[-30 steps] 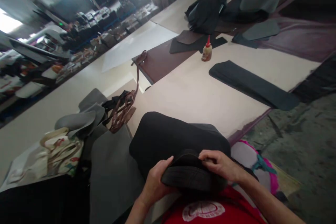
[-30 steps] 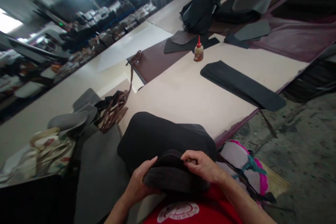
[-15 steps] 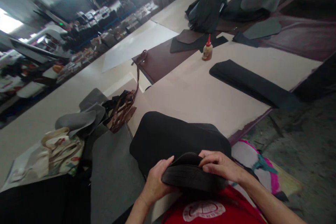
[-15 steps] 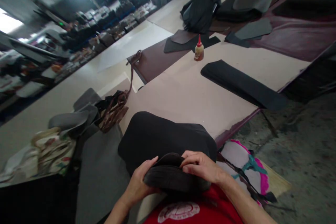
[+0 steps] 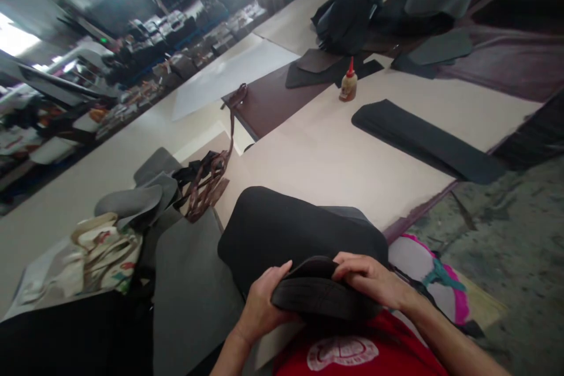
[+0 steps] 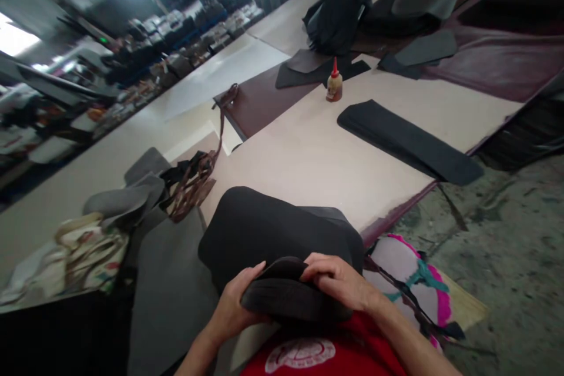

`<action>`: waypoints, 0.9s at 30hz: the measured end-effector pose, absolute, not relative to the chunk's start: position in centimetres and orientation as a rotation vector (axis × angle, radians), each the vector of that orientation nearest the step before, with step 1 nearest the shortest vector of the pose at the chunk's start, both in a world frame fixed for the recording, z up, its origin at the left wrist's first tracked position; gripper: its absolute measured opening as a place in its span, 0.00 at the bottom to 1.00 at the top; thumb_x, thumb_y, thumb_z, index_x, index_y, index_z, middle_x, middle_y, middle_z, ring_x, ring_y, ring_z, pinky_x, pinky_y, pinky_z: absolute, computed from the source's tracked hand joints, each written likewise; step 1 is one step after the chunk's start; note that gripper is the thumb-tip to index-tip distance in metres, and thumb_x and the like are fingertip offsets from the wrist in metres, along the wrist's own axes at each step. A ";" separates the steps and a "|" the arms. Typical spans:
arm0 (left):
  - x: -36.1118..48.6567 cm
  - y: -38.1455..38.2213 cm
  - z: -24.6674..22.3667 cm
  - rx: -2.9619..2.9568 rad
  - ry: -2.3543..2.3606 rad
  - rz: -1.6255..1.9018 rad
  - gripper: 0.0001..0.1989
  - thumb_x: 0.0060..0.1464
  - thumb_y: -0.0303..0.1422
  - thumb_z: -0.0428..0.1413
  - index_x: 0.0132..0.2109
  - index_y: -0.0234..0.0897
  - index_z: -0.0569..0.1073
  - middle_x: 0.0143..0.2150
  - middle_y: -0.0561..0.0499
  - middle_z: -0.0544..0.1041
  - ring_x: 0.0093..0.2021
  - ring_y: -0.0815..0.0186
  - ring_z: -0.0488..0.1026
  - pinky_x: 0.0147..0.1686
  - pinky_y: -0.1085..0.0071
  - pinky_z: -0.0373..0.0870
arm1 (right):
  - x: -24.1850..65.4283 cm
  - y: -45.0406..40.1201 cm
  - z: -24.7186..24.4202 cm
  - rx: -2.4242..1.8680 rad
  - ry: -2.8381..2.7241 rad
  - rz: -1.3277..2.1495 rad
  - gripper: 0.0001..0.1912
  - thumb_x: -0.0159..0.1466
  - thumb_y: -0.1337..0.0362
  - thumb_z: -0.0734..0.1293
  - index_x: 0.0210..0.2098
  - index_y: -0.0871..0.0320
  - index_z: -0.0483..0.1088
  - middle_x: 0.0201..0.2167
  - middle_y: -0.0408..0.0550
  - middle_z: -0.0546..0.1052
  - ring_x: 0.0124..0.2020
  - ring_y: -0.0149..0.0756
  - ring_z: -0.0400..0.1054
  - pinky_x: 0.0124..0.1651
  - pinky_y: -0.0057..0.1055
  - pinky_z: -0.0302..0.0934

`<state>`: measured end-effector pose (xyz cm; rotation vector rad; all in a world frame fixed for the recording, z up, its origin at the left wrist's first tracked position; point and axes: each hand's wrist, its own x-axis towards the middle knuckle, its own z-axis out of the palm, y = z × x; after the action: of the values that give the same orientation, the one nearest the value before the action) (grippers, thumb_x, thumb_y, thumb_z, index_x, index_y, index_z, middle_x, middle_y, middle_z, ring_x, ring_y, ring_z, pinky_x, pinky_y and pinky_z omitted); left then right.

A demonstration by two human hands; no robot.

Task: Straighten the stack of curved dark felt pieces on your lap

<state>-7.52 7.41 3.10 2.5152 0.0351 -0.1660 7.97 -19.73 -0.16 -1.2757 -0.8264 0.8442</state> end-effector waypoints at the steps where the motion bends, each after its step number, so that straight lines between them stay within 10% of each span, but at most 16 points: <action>1: -7.5 7.4 3.1 2.517 0.032 -0.171 0.54 0.32 0.39 0.76 0.66 0.47 0.60 0.51 0.50 0.76 0.47 0.57 0.75 0.47 0.61 0.75 | 8.2 -19.8 0.2 -1.259 -0.843 0.874 0.17 0.69 0.53 0.63 0.41 0.57 0.78 0.43 0.49 0.73 0.44 0.37 0.68 0.46 0.32 0.59; 27: -7.7 7.4 2.8 2.542 0.024 -0.111 0.56 0.29 0.36 0.76 0.65 0.46 0.60 0.53 0.49 0.77 0.49 0.56 0.75 0.50 0.60 0.75 | 7.2 -19.2 -1.1 -1.467 -0.639 0.841 0.17 0.67 0.51 0.64 0.44 0.57 0.75 0.39 0.48 0.72 0.35 0.34 0.63 0.37 0.30 0.57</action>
<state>-7.71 7.40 2.85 2.5417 0.0235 -0.1108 7.23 -19.19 -1.06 -1.4672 -0.6394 0.8408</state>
